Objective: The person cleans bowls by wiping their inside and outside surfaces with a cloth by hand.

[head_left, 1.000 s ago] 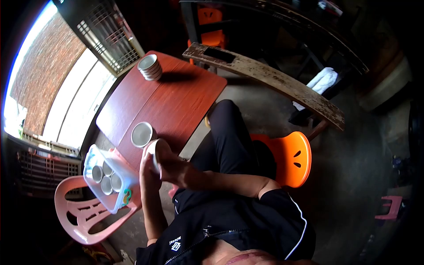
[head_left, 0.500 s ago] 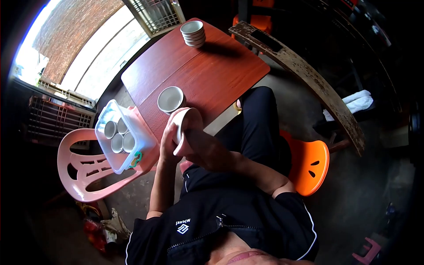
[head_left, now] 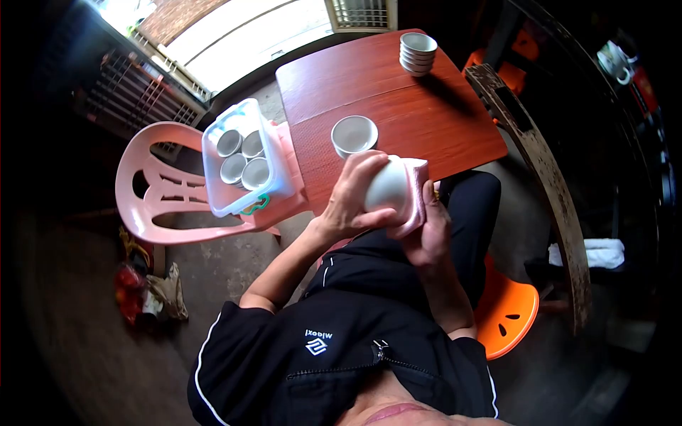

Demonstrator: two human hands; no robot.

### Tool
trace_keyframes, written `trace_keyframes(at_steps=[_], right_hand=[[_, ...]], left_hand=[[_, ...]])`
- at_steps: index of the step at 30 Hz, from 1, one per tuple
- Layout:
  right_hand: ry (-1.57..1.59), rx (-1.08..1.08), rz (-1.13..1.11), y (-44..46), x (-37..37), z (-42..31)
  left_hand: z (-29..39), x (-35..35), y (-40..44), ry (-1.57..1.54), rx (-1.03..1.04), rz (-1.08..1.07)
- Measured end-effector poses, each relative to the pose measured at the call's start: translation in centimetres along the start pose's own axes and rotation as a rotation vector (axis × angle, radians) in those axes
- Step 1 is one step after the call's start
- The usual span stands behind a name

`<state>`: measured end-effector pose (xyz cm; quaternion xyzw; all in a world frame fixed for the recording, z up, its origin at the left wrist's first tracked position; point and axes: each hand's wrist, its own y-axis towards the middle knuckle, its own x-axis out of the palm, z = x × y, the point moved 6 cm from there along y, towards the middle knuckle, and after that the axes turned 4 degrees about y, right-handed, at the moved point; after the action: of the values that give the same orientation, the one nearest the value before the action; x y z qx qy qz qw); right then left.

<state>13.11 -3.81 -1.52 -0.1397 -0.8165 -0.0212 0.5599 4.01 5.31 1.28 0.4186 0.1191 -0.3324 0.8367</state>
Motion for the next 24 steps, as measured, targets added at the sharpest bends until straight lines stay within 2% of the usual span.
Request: trace_keyframes(at_steps=[1, 3, 4, 5, 6, 7, 8, 11, 12, 13, 14, 15, 16, 17, 19, 20, 21, 23, 24], right_hand=[[-0.097, -0.006, 0.022, 0.1, 0.8, -0.7], [-0.477, -0.147, -0.027, -0.7, 0.4, 0.4], [-0.71, -0.234, -0.053, -1.2, -1.2, 1.4], [-0.972, -0.389, -0.083, -1.9, -0.2, 2.1], [-1.434, -0.831, -0.347, -2.7, 1.9, 2.1], [-1.641, -1.105, -0.37, -3.1, 0.2, 3.4], [-1.869, -1.263, -0.408, -3.4, -0.1, 4.1], [-1.512, -0.852, -0.277, -0.7, -1.5, 3.0], [-1.238, -0.59, -0.094, -0.3, -2.6, 2.8], [-0.948, -0.336, 0.081, -0.3, -2.9, 2.6], [-0.611, -0.155, 0.178, -0.1, -1.6, 1.7], [-0.384, -0.129, 0.179, 0.6, -0.6, 0.8], [-0.399, -0.159, 0.141, 1.1, -1.1, 0.5], [-0.412, -0.188, 0.1, 1.3, -1.1, 0.5], [-0.565, -0.322, 0.166, 0.4, -0.8, 0.7], [-0.648, -0.335, 0.092, 0.1, -1.8, 0.9], [-0.721, -0.417, 0.126, -0.2, -1.9, 1.2], [-1.024, -0.524, 0.072, -1.0, -2.4, 1.7], [-1.187, -0.574, 0.009, -1.0, -3.1, 2.0]], left_hand=[[0.1, 0.1, 0.1, 0.033, 0.047, 0.016], [-0.9, 0.4, -0.3, -0.127, -0.107, 0.027], [-0.5, 0.5, -0.2, -0.369, -0.336, 0.066], [-0.6, 0.7, 0.1, -0.499, -0.467, 0.094], [-1.7, 1.5, -0.3, -0.684, -0.608, 0.0], [-2.5, 2.3, -0.7, -0.874, -0.748, -0.099], [-2.6, 2.1, -1.0, -0.856, -0.823, -0.146], [-3.5, 1.5, -1.4, -0.624, -0.828, 0.017], [-3.3, 1.6, -1.6, -0.507, -0.721, 0.052], [-2.1, 0.9, -1.2, -0.247, -0.501, -0.001], [-1.5, 0.8, -1.2, -0.146, -0.376, 0.022], [-1.0, 0.8, -1.2, -0.044, -0.249, 0.045], [-0.7, 0.9, -1.0, 0.059, -0.104, 0.011], [-1.1, 1.2, -1.1, -0.1, -0.169, -0.008], [-1.7, 1.7, -1.3, -0.41, -0.303, -0.034], [-2.7, 2.0, -2.1, -0.62, -0.504, 0.006], [-3.7, 2.6, -2.8, -0.721, -0.682, 0.016], [-3.5, 3.7, -3.7, -1.119, -1.095, -0.145], [-3.1, 3.6, -3.7, -1.105, -1.08, -0.188]])
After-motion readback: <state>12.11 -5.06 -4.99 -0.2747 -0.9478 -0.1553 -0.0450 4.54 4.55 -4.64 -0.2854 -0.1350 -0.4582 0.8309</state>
